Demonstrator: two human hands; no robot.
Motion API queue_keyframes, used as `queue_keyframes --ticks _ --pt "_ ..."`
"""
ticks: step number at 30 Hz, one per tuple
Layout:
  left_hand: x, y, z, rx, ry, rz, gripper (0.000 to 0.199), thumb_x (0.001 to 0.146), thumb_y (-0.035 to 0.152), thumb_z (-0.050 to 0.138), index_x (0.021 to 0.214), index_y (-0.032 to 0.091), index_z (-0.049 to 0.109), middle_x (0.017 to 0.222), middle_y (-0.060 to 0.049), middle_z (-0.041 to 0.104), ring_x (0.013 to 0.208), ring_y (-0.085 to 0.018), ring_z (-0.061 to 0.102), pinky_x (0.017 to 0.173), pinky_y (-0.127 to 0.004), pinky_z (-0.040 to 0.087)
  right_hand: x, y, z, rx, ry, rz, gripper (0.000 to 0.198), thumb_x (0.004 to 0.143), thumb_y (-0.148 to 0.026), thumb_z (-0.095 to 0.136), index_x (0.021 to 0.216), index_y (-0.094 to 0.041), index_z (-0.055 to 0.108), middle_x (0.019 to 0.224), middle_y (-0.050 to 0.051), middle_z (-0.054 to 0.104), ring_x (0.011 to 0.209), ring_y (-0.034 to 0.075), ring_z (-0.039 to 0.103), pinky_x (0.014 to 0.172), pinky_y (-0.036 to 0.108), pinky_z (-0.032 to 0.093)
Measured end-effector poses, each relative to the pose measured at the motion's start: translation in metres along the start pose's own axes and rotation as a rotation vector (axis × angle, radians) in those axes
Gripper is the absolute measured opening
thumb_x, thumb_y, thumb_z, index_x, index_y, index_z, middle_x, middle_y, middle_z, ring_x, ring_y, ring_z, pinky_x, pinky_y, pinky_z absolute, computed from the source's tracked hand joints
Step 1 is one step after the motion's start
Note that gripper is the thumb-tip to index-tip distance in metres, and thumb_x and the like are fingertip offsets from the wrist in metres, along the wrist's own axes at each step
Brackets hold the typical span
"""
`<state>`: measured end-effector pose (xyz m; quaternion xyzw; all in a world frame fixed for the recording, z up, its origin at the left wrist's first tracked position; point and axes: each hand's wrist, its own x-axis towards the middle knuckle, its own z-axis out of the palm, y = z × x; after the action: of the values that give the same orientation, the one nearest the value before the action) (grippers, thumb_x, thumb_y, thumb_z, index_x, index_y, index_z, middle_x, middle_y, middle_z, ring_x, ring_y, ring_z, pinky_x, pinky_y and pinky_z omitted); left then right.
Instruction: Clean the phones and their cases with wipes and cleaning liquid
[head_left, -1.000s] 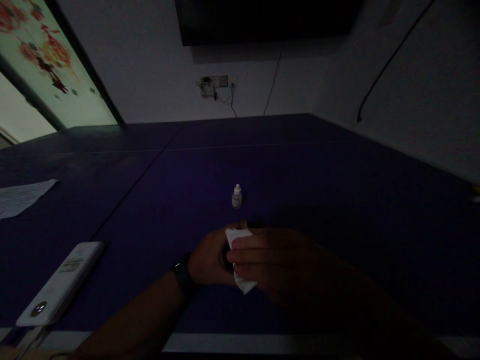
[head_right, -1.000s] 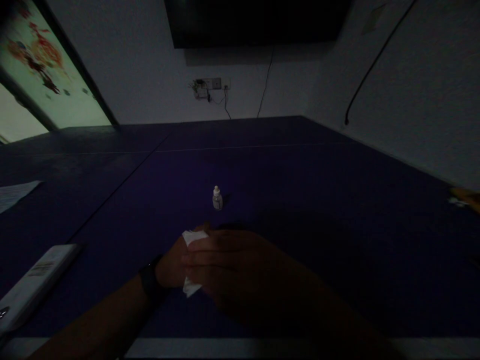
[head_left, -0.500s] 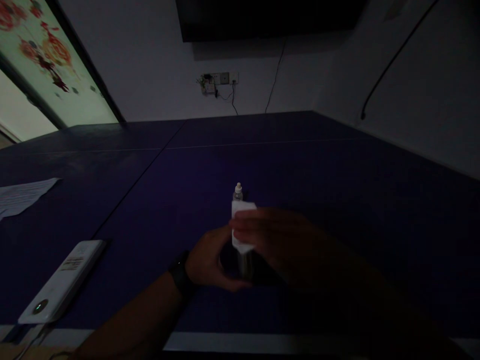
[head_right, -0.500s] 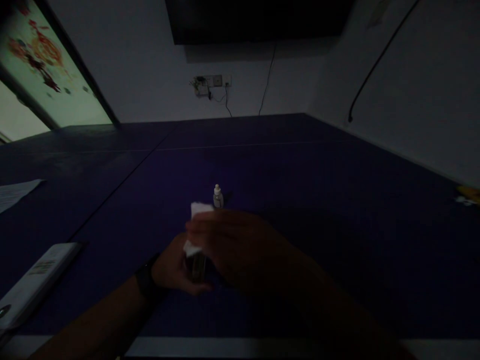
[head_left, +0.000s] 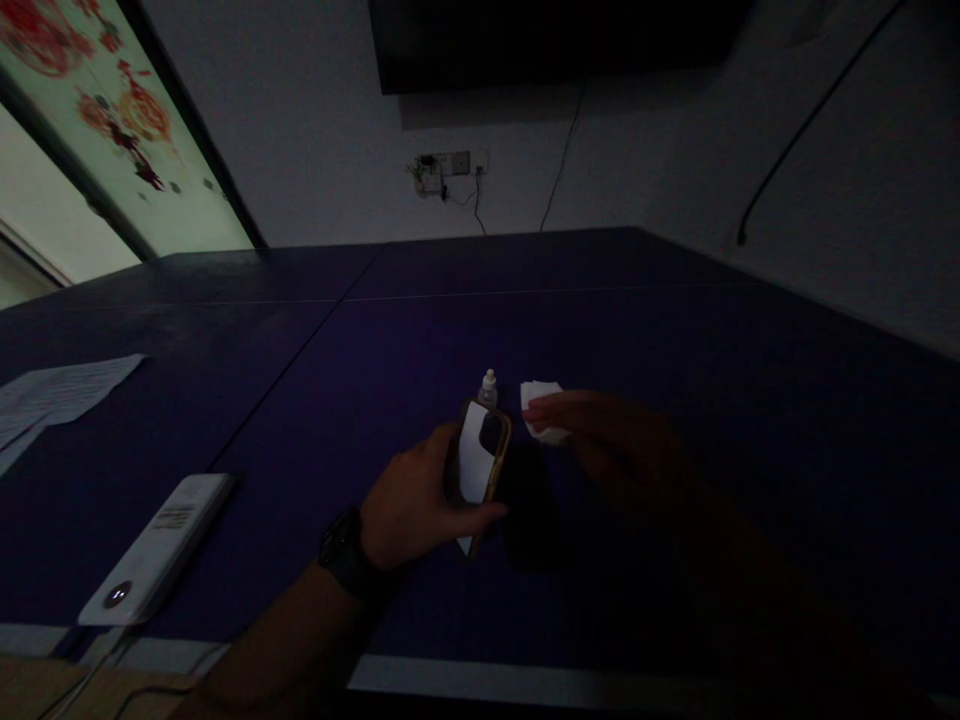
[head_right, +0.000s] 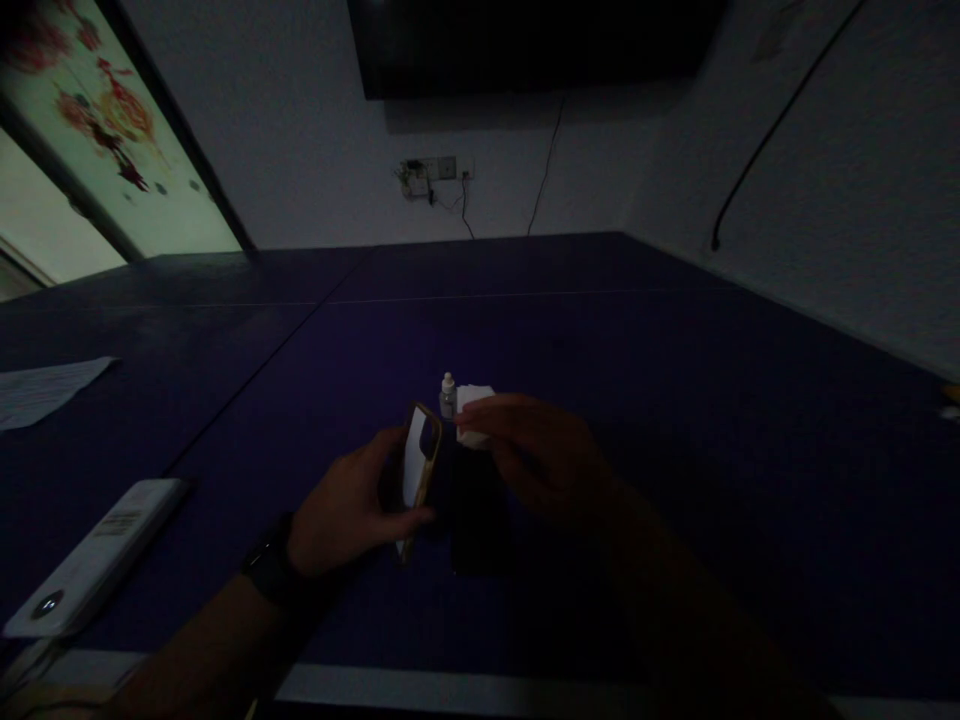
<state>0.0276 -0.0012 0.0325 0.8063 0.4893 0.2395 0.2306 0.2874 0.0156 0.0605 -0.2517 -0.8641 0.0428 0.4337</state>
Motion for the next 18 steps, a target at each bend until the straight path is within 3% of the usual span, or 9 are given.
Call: queue_keyframes --ticks 4,9,15,18 --pt "0.002 0.005 -0.004 0.375 -0.041 -0.330 0.072 0.085 0.076 0.052 0.111 0.010 0.061 0.108 -0.021 0.071 0.092 -0.034 0.072 0.074 -0.043 0.054 -0.011 0.039 0.015 -0.039 0.002 0.233 0.026 0.099 -0.024 0.050 0.109 -0.022 0.074 0.109 0.007 0.079 0.102 0.022 0.076 0.089 0.034 0.061" --pt "0.006 -0.001 -0.003 0.575 -0.134 -0.483 0.085 0.084 0.088 0.031 0.101 0.012 0.065 0.096 -0.020 0.073 0.091 -0.038 0.072 0.074 -0.044 0.053 -0.022 0.065 0.027 -0.018 -0.039 0.396 0.029 0.098 -0.029 0.049 0.100 -0.022 0.077 0.104 0.007 0.080 0.098 0.023 0.076 0.088 0.035 0.060" --pt "0.009 -0.004 0.013 0.667 -0.201 -0.483 0.089 0.088 0.081 0.037 0.122 0.003 0.062 0.100 -0.026 0.073 0.095 -0.037 0.073 0.076 -0.042 0.054 -0.028 0.075 0.039 -0.032 -0.090 0.433 0.030 0.096 -0.028 0.049 0.098 -0.021 0.077 0.103 0.008 0.080 0.095 0.023 0.076 0.086 0.034 0.059" --pt "0.011 -0.006 0.023 0.682 -0.236 -0.503 0.094 0.092 0.072 0.042 0.142 -0.008 0.046 0.103 -0.030 0.072 0.097 -0.038 0.073 0.078 -0.042 0.055 -0.031 0.078 0.044 -0.034 -0.114 0.413 0.027 0.094 -0.026 0.051 0.097 -0.022 0.078 0.103 0.008 0.080 0.095 0.023 0.076 0.088 0.034 0.059"
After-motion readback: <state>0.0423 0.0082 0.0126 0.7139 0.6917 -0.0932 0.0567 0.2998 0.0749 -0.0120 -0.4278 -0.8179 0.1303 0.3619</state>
